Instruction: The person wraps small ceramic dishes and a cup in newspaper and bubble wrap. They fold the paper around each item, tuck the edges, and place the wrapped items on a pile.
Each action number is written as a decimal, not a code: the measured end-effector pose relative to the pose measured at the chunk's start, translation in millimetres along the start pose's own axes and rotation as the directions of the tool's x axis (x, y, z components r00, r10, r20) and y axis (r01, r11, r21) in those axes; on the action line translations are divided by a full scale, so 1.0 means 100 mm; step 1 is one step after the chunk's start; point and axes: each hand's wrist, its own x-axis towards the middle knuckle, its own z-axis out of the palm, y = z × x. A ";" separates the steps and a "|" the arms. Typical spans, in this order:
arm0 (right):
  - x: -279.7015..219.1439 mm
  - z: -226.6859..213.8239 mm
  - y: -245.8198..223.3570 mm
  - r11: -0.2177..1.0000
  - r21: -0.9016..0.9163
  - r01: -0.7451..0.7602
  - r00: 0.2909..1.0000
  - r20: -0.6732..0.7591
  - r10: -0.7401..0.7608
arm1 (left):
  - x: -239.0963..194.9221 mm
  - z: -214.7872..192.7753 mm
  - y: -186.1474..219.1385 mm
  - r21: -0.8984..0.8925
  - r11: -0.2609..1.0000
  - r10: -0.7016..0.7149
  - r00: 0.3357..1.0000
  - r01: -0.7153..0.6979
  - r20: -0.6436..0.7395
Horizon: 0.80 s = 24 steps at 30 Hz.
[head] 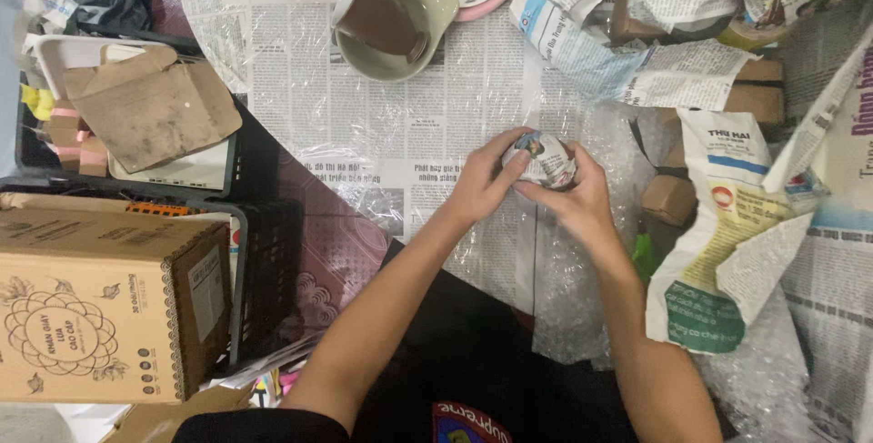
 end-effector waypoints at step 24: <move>0.42 0.00 -0.21 0.990 -0.017 0.141 0.981 -0.129 -0.142 | 0.00 0.04 -0.24 -0.042 0.999 -0.001 0.988 -0.006 -0.155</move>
